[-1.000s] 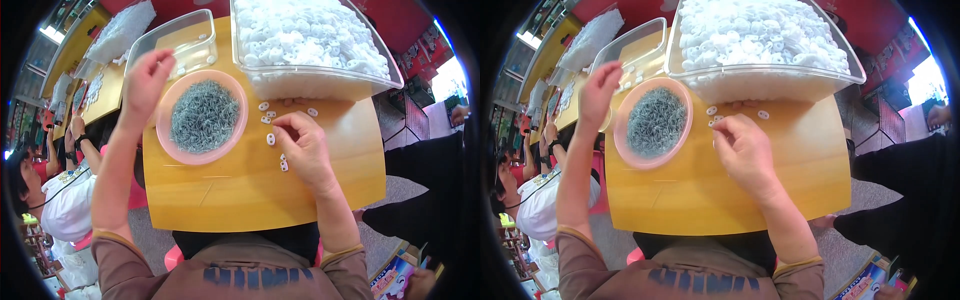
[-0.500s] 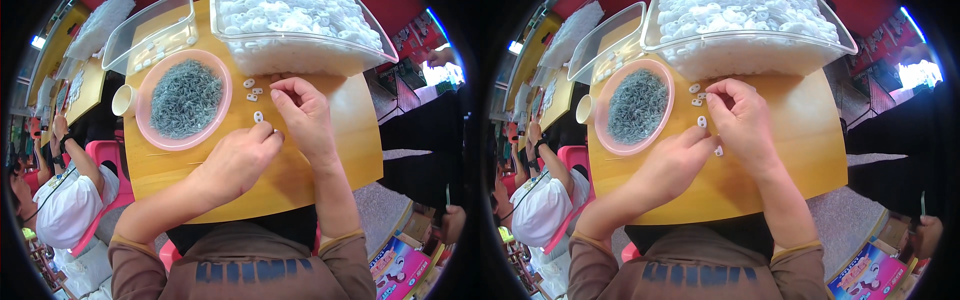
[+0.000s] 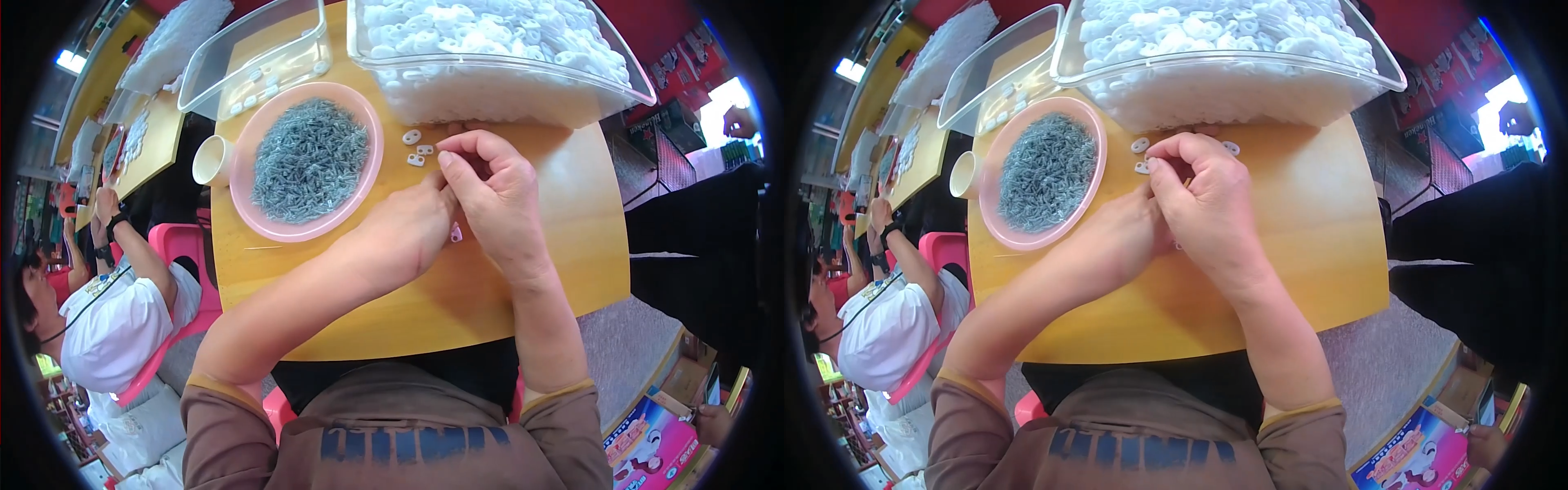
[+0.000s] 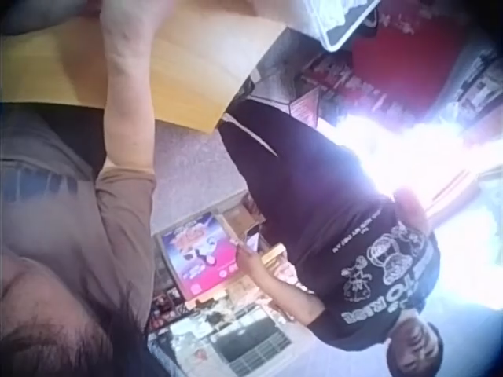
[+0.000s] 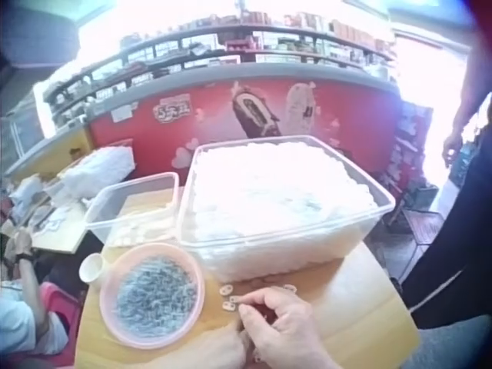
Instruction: Assembling spring-loaded plastic cord locks by inserting a spring and a plunger into the housing.
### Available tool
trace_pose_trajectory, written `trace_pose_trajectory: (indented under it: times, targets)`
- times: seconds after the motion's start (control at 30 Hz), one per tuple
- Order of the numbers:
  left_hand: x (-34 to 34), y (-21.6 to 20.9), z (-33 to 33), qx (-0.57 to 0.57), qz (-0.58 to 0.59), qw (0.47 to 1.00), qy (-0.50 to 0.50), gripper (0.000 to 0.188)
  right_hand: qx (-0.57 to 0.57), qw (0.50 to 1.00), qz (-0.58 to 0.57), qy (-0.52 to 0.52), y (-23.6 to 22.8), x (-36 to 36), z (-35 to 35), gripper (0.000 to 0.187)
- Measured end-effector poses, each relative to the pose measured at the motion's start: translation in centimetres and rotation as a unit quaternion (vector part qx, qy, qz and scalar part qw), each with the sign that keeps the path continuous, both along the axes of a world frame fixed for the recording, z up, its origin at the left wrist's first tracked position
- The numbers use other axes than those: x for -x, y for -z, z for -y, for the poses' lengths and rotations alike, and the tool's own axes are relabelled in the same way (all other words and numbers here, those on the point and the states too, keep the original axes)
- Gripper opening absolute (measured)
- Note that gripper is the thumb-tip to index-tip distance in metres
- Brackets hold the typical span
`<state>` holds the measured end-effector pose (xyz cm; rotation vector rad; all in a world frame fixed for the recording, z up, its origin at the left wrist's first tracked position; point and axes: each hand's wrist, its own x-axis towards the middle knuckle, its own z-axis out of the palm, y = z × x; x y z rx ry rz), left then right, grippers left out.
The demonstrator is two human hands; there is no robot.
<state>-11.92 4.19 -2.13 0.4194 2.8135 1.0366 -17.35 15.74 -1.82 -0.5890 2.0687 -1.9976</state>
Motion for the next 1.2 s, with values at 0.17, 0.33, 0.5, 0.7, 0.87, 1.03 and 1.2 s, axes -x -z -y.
trace_pose_trajectory:
  times: [0.17, 0.33, 0.5, 0.7, 0.87, 1.03, 1.2]
  targets:
    - [0.1, 0.5, 0.0, -0.005, 0.013, 1.0, -0.004, 0.027, 0.006, 1.0, 0.014, 0.01, 0.0, -0.2, 0.3, 0.009]
    - [-0.7, -0.5, -0.5, 0.011, 0.034, 0.999, -0.014, 0.022, 0.012, 0.999, 0.043, 0.011, 0.4, 0.1, 0.3, 0.009]
    - [-2.7, -0.5, 0.1, 0.009, -0.017, 0.998, -0.063, 0.016, -0.003, 0.999, 0.036, 0.008, 0.5, 0.2, 0.5, 0.009]
    - [-5.9, -2.0, 2.5, -0.117, -0.084, 0.984, -0.11, 0.017, 0.0, 0.997, 0.048, -0.059, 0.3, -0.8, 1.0, 0.01]
    - [-6.0, -2.2, 3.6, -0.371, 0.027, 0.894, -0.248, 0.024, 0.078, 0.961, 0.139, -0.224, -0.2, -1.9, 1.1, 0.013]
    - [-5.5, -1.9, 3.8, -0.33, -0.014, 0.906, -0.264, 0.026, 0.102, 0.938, 0.224, -0.244, -0.1, -1.8, 1.2, 0.014]
    - [-5.0, -2.2, 3.5, -0.297, -0.042, 0.921, -0.248, 0.026, 0.12, 0.935, 0.244, -0.227, -0.1, -1.5, 1.0, 0.011]
